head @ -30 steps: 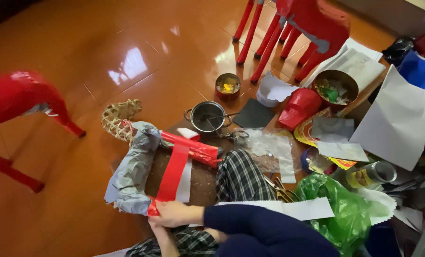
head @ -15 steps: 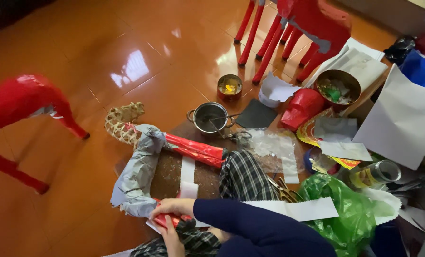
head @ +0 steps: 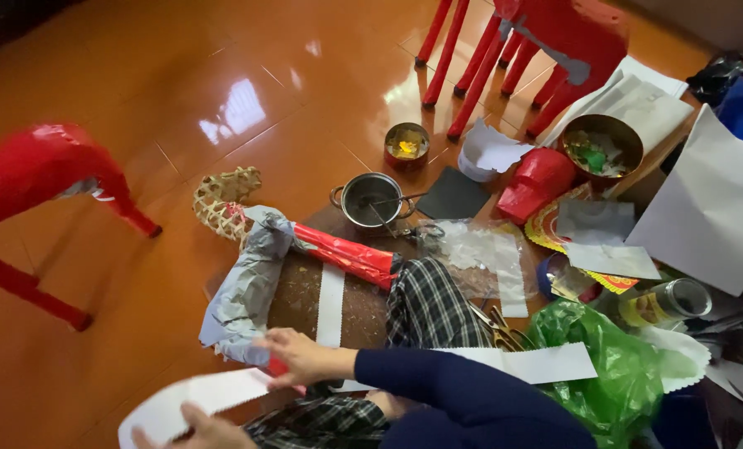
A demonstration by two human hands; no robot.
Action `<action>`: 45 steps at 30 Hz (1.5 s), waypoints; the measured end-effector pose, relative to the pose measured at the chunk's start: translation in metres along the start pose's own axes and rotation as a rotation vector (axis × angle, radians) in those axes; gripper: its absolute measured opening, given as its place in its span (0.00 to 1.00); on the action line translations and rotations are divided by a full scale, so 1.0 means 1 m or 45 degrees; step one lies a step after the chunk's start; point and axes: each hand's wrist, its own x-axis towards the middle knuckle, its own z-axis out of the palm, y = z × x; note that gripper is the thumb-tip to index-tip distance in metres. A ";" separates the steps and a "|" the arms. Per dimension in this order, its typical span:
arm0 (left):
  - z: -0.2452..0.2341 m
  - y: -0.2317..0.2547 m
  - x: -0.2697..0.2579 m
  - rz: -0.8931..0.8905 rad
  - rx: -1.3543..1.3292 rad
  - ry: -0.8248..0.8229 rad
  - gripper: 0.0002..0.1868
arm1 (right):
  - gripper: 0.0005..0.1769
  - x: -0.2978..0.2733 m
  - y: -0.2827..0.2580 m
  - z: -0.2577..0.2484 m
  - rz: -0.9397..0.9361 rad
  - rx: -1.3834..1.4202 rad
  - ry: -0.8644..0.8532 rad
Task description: Applying glue and wrapping red tape and paper strips around the legs of a giraffe sculpture
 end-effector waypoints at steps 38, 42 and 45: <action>0.079 -0.118 -0.098 -1.444 -1.320 -1.001 0.28 | 0.13 0.056 0.068 -0.104 0.205 0.730 0.606; 0.080 -0.121 -0.096 -1.562 -1.280 -0.939 0.21 | 0.13 0.067 0.064 -0.092 0.319 0.851 0.609; 0.085 -0.134 -0.096 -1.437 -1.004 -0.830 0.24 | 0.11 0.069 0.067 -0.097 0.128 0.745 0.706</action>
